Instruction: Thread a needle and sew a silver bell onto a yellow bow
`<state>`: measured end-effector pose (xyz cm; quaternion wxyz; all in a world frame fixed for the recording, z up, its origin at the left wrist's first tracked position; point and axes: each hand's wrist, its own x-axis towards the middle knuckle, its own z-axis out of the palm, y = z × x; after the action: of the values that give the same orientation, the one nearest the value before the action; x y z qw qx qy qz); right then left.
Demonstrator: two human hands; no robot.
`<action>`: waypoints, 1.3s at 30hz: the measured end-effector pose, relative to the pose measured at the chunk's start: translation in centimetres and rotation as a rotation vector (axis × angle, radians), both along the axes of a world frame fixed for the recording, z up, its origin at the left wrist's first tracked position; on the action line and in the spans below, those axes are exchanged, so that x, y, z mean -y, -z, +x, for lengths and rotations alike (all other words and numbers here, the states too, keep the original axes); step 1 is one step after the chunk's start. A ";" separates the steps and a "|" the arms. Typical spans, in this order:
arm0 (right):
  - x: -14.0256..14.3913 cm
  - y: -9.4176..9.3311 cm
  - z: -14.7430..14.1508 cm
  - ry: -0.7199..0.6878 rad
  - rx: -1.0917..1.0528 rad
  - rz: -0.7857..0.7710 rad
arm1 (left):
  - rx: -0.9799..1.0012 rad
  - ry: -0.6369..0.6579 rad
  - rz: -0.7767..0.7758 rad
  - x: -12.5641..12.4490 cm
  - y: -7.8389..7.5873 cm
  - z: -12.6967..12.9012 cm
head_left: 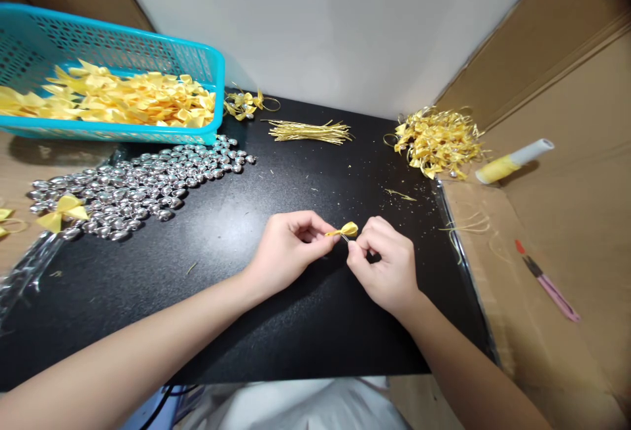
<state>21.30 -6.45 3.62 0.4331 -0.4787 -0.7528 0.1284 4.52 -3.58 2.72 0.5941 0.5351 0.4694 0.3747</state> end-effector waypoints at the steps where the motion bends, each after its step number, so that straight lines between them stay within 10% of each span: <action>1: 0.0 0.0 0.0 0.000 0.001 0.001 | -0.001 -0.001 0.002 0.0 0.0 0.0; 19: 0.4 0.4 -0.6 0.008 0.017 0.073 | -0.189 -0.017 0.541 0.3 -0.3 -0.4; 30: 0.6 0.6 -0.6 -0.001 -0.035 0.197 | 0.168 -0.033 0.117 0.1 0.2 0.1; 39: 0.7 0.8 -0.8 0.011 -0.029 0.212 | 0.223 -0.054 0.123 0.4 0.0 0.2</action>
<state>20.53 -7.15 2.83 0.4930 -0.4324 -0.7531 0.0526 4.75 -3.98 2.76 0.5986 0.5126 0.3909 0.4756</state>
